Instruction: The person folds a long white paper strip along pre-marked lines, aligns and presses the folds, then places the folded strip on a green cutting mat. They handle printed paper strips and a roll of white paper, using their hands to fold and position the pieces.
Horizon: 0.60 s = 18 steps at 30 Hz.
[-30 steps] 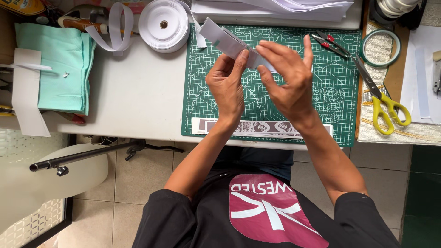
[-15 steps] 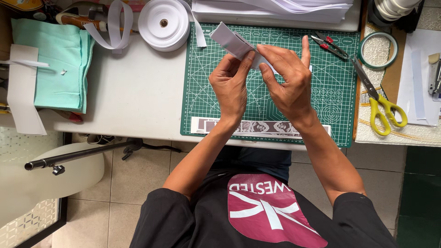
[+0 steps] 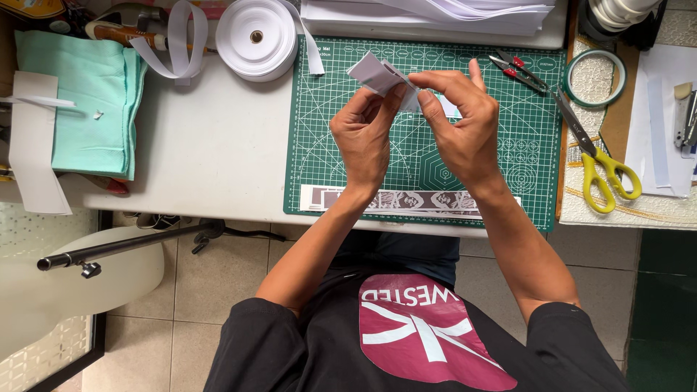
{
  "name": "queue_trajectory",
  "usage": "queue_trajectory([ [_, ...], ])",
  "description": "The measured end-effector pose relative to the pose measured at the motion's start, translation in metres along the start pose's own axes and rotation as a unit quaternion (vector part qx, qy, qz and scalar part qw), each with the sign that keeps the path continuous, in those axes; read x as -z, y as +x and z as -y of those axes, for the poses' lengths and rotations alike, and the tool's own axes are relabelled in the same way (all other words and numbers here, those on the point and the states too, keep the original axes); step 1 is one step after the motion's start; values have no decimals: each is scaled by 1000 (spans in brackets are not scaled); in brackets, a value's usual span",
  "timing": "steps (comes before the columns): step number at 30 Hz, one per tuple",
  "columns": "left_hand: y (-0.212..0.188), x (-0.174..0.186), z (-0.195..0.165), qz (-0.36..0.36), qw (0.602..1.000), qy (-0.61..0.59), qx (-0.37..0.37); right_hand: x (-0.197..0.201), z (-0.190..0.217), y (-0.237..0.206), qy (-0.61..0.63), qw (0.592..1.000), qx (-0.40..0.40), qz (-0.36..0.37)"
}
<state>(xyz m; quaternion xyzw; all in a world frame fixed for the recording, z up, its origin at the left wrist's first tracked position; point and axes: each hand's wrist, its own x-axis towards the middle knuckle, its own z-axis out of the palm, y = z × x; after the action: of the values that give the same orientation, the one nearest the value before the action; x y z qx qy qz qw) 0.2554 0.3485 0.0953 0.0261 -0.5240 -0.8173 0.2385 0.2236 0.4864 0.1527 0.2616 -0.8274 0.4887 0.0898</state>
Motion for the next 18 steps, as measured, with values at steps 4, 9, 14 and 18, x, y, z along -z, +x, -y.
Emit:
queue_trajectory([
  [4,-1,-1,-3,7,999,42,-9,5,1,4,32,999,-30,12],
  [9,-3,-2,-7,14,998,62,4,9,1,8,89,994,-57,39],
  [14,-1,-3,-13,35,997,68,-12,12,-2,18,166,983,-41,67],
  [18,-1,-3,-12,39,999,30,1,12,-5,19,161,983,-44,78],
])
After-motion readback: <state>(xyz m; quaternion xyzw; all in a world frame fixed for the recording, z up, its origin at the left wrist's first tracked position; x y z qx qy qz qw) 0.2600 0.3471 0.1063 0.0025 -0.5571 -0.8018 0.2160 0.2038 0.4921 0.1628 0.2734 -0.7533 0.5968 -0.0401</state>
